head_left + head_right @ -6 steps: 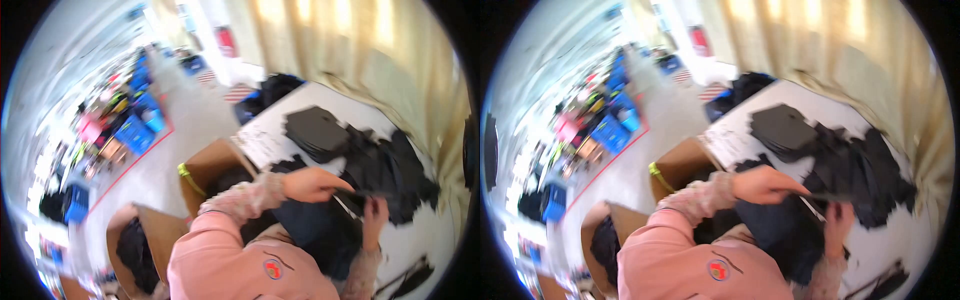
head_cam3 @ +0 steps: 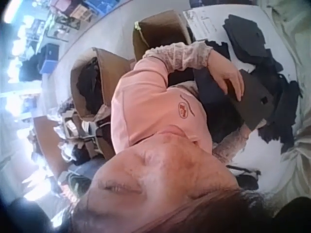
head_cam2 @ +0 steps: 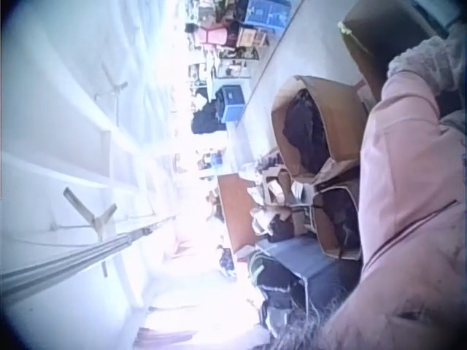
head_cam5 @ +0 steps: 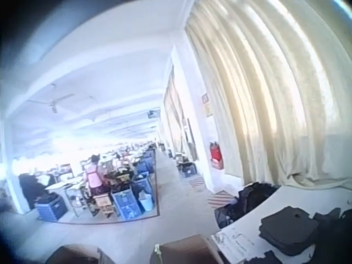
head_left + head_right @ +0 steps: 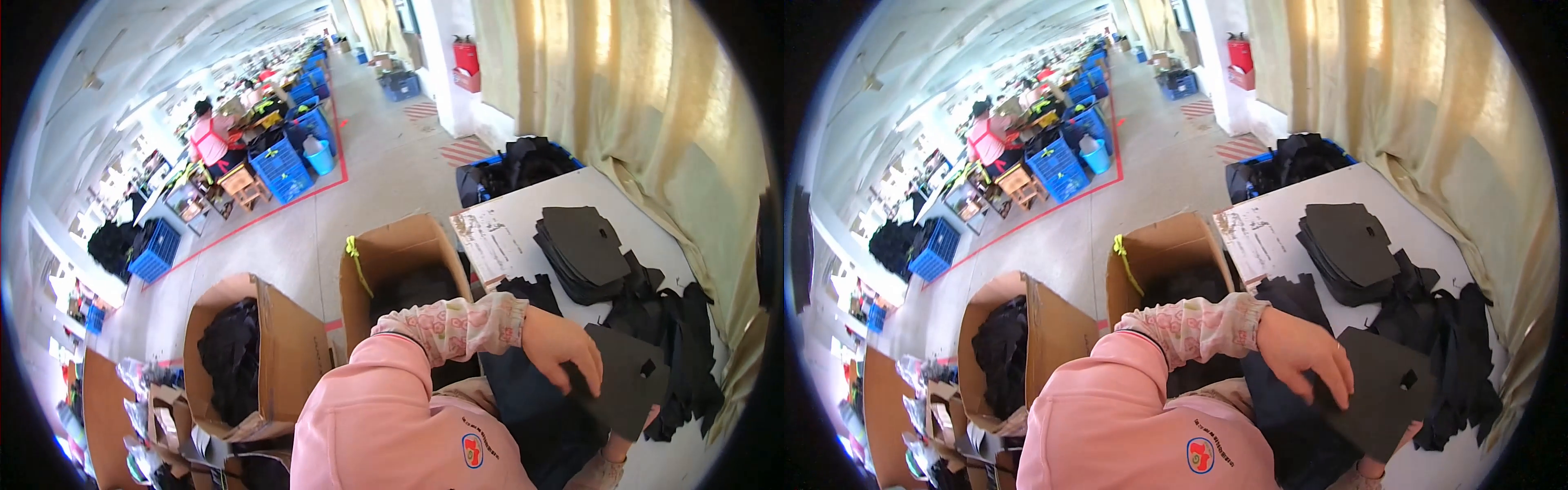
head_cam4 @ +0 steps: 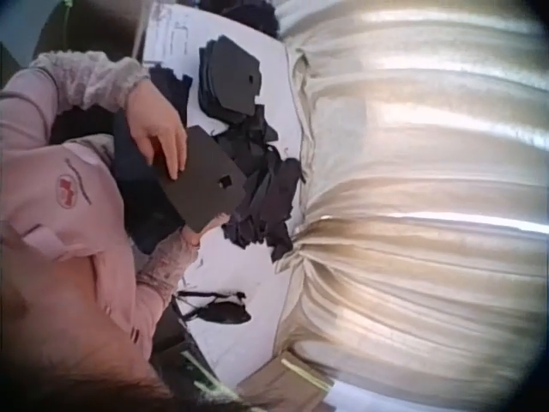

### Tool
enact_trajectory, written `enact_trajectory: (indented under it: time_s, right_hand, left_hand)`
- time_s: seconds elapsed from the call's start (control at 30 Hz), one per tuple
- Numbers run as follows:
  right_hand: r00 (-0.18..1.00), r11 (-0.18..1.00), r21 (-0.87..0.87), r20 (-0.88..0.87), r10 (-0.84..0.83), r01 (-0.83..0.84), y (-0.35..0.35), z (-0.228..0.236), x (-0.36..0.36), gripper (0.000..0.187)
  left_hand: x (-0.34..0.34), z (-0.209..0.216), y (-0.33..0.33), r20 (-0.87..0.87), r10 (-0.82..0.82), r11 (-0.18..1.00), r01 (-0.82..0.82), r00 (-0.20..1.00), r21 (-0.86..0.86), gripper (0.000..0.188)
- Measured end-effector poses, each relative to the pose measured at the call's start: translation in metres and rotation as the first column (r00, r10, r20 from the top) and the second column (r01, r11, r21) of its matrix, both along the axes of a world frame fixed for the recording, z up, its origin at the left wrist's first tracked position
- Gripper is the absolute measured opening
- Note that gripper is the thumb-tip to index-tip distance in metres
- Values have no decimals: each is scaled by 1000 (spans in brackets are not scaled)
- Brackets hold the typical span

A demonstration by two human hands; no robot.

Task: The worker is sorting and stacking precut black fabric components on a manufacturing workbench.

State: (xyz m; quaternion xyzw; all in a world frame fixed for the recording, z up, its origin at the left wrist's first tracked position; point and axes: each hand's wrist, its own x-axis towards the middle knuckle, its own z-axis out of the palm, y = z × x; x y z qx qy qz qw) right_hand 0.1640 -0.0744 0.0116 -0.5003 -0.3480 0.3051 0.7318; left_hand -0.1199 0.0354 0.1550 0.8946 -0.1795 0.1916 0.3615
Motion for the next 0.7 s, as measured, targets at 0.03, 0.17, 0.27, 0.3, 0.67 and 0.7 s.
enact_trajectory:
  time_s: [0.03,0.17,0.27,0.3,0.67,0.7]
  right_hand:
    - [999,999,8,-2,41,-41,0,3,-10,25]
    - [985,985,49,-20,169,-168,-1,18,-33,24]
    - [973,971,66,-21,231,-229,-2,22,-28,23]
    - [931,956,-64,220,292,-285,-4,18,-14,33]
    - [790,841,-379,336,513,-385,-46,14,36,51]
    - [780,797,-405,259,570,-448,-46,26,33,53]
  left_hand:
    - [-2,0,-2,6,22,1000,-22,1000,0,48]
    - [-2,10,-5,-89,293,936,-305,952,-175,68]
    - [24,-13,-8,-12,500,823,-479,866,-307,48]
    - [29,-18,-10,-8,510,817,-487,860,-309,48]
    - [49,-32,-19,477,547,784,-620,687,-6,11]
    - [47,-30,-21,480,553,779,-627,681,-8,11]
